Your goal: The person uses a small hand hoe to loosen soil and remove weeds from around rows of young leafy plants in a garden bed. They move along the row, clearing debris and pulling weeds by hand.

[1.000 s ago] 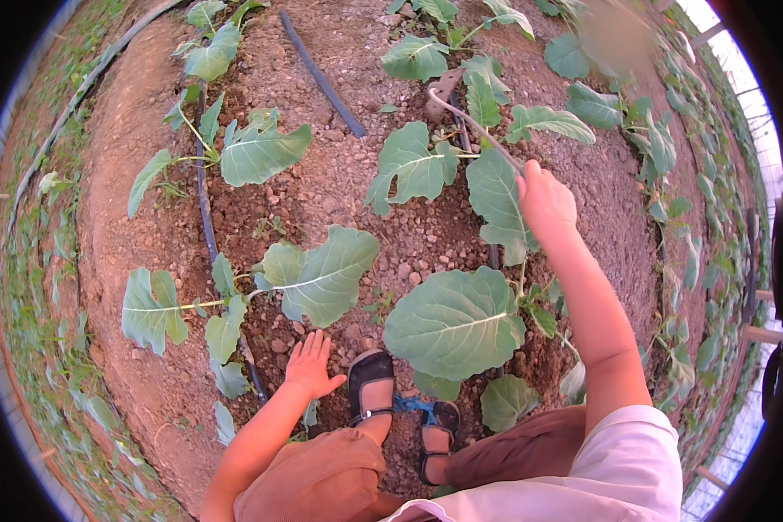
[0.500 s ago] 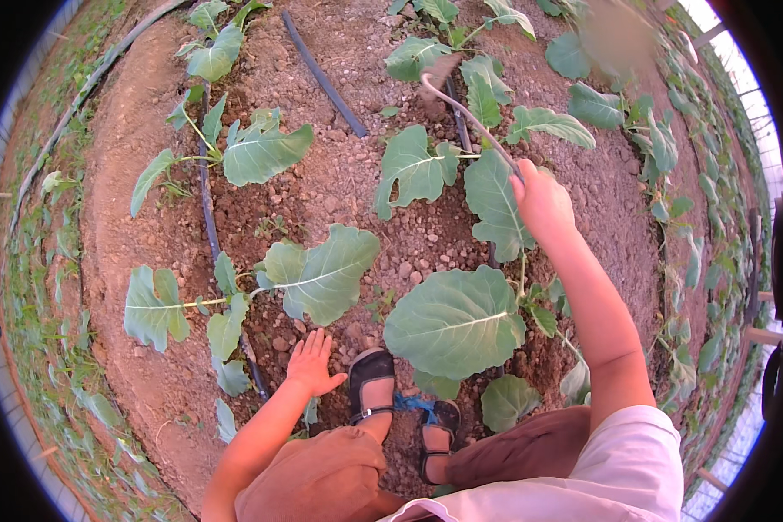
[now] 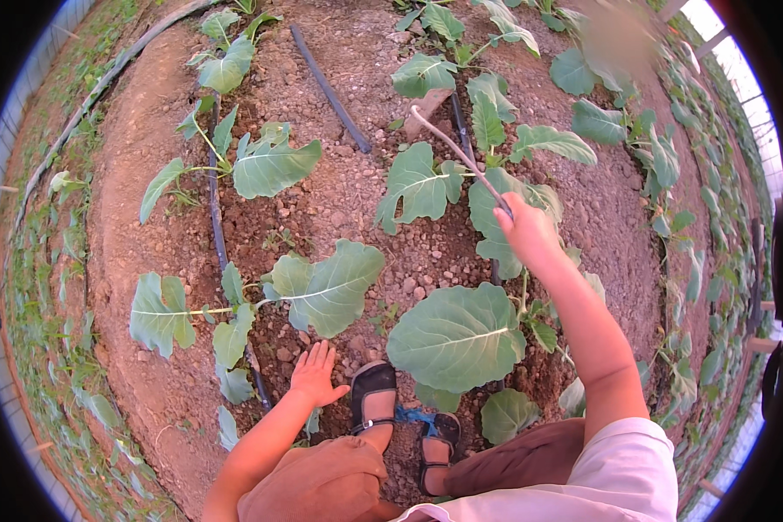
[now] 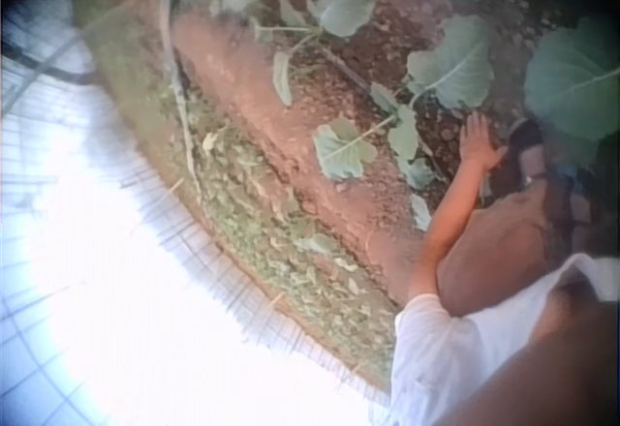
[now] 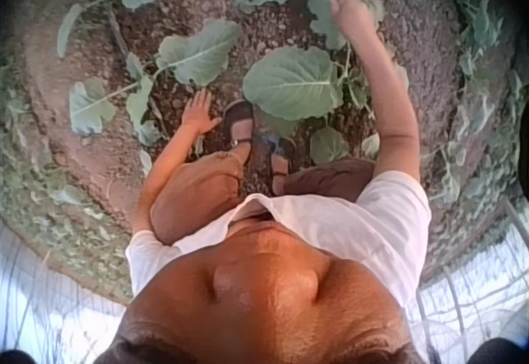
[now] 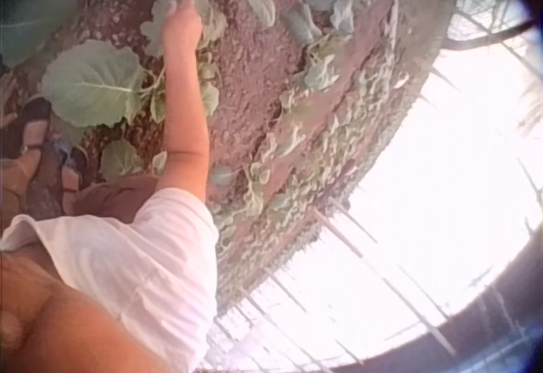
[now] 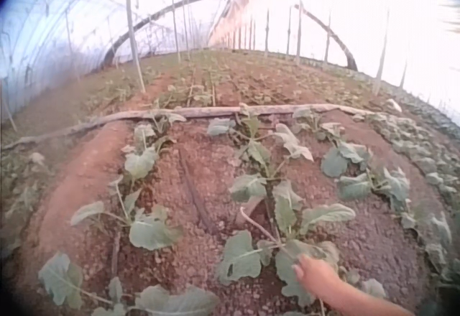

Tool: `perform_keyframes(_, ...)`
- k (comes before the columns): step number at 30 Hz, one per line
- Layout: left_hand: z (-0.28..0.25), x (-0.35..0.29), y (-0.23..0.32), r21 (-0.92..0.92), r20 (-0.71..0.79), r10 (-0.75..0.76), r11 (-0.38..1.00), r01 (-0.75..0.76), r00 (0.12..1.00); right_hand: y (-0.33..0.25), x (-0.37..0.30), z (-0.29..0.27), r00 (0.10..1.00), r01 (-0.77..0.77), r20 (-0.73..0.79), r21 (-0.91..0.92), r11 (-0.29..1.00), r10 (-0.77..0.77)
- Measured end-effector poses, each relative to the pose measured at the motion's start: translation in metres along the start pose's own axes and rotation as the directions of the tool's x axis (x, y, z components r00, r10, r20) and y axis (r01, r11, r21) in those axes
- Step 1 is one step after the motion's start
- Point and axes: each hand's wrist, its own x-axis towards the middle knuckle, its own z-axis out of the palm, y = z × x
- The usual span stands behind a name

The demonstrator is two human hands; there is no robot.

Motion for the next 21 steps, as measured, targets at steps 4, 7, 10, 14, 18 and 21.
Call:
perform_keyframes(4,-0.001,-0.002,0.0,0.002,-0.004,-0.004,1.0,0.004,1.0,-0.004,-0.017,0.009,0.998,-0.001,0.067,0.183,0.983,-0.011)
perform_keyframes(7,-0.002,-0.002,0.001,0.018,0.008,-0.007,1.0,0.007,1.0,-0.01,-0.029,0.015,0.992,-0.029,0.123,0.355,0.934,-0.015)
perform_keyframes(10,0.0,-0.001,0.001,0.027,0.009,-0.006,1.0,0.006,1.0,-0.014,-0.036,0.022,0.993,-0.015,0.11,0.418,0.908,-0.034)
perform_keyframes(14,0.0,0.0,0.002,0.028,0.014,-0.008,1.0,0.008,1.0,-0.02,-0.036,0.021,0.987,-0.052,0.157,0.45,0.892,-0.021)
perform_keyframes(18,-0.001,-0.001,0.003,0.017,0.017,-0.01,1.0,0.01,1.0,-0.024,-0.037,0.021,0.977,-0.097,0.215,0.483,0.87,-0.011)
perform_keyframes(21,0.0,-0.002,0.001,0.008,0.005,-0.008,1.0,0.008,1.0,-0.026,-0.038,0.023,0.974,-0.095,0.225,0.485,0.869,-0.02)
